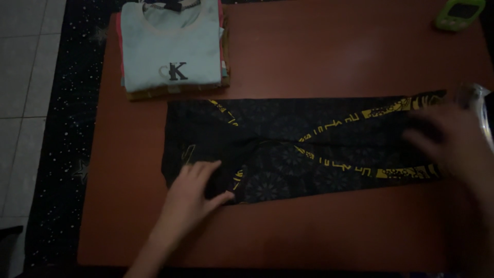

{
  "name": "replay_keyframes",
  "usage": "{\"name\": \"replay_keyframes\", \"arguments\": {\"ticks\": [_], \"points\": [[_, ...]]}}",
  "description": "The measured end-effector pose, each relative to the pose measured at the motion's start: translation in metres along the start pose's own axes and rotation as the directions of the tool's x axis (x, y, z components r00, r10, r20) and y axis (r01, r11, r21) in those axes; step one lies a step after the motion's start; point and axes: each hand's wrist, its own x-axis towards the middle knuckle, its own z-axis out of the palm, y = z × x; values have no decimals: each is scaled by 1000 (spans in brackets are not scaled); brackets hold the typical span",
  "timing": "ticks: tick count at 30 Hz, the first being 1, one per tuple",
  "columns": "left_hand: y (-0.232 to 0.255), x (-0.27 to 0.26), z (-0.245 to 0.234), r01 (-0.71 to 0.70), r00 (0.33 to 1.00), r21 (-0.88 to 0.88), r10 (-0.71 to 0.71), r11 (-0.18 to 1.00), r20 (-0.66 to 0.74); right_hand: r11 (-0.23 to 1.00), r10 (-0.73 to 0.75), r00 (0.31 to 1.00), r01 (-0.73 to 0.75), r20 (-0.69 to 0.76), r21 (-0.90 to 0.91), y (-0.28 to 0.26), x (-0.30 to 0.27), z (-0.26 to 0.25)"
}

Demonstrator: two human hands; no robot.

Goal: Ironing and folding a black t-shirt on a table.

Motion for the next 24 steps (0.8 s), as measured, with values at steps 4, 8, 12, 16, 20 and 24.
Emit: {"name": "replay_keyframes", "arguments": {"ticks": [4, 8, 12, 16, 20, 24], "points": [[-12, -13, 8, 142, 988, 90, -147, 986, 44, 988, -117, 987, 126, 110, -84, -29, -19, -18], [-20, -6, 4, 8, 979, -76, -24, 997, -204, 998, -4, 996, -2, 94, 63, 46, -6, 29], [-22, 16, -5, 372, 917, -306, -398, 876, -26, 999, 44, 992, -47, 118, 24, 80, 69, 40], [-28, 40, -4, 62, 932, -344, -177, 937, -316, 987, 112, 993, -107, -37, 118, 70, 131, 30], [-10, 45, -13, -23, 898, -233, -82, 972, -431, 826, 159, 982, -73, -106, 560, 3, 129, -30], [-5, 25, -6, -248, 922, -177, 176, 953, -344, 841, 191, 959, -52, -207, 538, 56, 73, 21]]}}
